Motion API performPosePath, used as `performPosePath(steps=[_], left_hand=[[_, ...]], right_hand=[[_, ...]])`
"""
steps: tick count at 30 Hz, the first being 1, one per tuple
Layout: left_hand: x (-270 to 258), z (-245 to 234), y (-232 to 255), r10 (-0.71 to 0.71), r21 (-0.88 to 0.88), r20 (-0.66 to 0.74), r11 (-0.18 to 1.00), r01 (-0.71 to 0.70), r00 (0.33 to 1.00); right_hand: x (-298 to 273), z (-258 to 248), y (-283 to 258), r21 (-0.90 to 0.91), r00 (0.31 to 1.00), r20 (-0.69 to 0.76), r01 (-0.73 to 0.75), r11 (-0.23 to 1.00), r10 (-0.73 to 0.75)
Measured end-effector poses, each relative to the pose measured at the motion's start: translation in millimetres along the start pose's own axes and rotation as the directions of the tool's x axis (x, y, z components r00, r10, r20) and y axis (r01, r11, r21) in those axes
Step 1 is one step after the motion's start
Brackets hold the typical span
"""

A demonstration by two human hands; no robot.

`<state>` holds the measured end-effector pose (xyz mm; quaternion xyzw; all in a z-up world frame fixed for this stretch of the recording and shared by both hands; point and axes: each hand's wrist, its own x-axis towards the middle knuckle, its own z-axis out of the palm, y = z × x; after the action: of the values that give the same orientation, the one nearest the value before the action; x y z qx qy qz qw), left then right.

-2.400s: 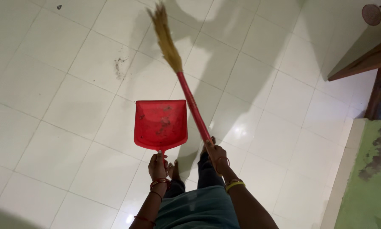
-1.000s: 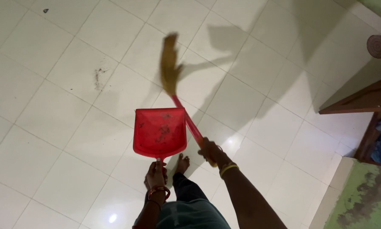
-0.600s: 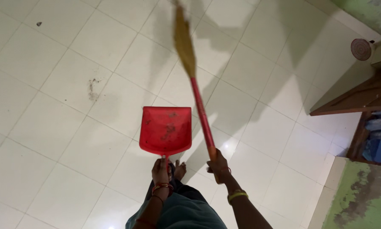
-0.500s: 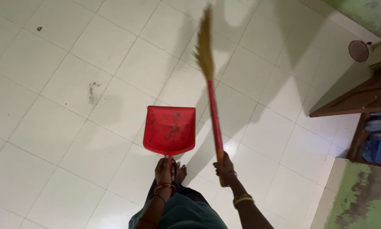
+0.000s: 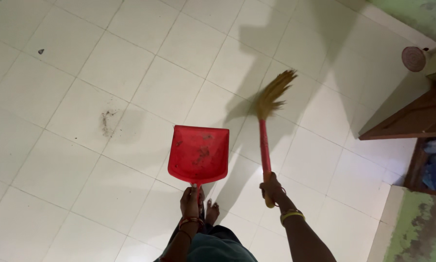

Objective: The person sweeps debris into a red dustpan using a broom, moving between different areas of the tiled floor and around furniture.

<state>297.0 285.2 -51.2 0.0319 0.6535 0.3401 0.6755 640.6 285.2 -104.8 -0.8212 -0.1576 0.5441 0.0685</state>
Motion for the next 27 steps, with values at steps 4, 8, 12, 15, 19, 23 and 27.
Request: performPosePath(steps=[4, 8, 12, 15, 19, 23, 27], left_hand=[[14.1, -0.9, 20.0, -0.093, 0.095, -0.128, 0.990, 0.105, 0.987], [21.4, -1.8, 36.2, -0.138, 0.073, -0.145, 0.986, 0.149, 0.980], [35.6, 1.3, 51.4, -0.128, 0.025, -0.142, 0.991, 0.133, 0.982], [52.4, 4.6, 64.0, -0.095, 0.016, -0.101, 0.995, 0.097, 0.990], [71.8, 13.0, 82.7, -0.040, 0.034, -0.079, 0.999, 0.042, 0.996], [84.8, 20.6, 103.7, -0.024, 0.097, -0.050, 0.995, 0.029, 0.998], [91.6, 37.0, 121.7, -0.019, 0.126, -0.024, 0.992, 0.022, 1.000]], right_hand=[[17.8, 47.9, -32.1, 0.038, 0.997, 0.075, 0.014, 0.999, -0.017], [17.3, 81.4, -74.1, -0.129, 0.990, 0.136, -0.018, 0.992, 0.035], [4.2, 92.9, -123.5, -0.156, 0.966, 0.256, 0.081, 0.985, -0.039], [5.0, 88.1, -162.2, -0.239, 0.980, 0.200, 0.062, 0.969, -0.013], [1.3, 45.1, -176.6, -0.098, 0.985, 0.146, 0.104, 0.990, -0.089], [-15.6, 36.3, -167.6, -0.018, 0.995, -0.004, 0.097, 0.995, -0.097], [-21.2, 22.3, -163.5, 0.013, 0.990, -0.107, 0.099, 0.995, -0.097]])
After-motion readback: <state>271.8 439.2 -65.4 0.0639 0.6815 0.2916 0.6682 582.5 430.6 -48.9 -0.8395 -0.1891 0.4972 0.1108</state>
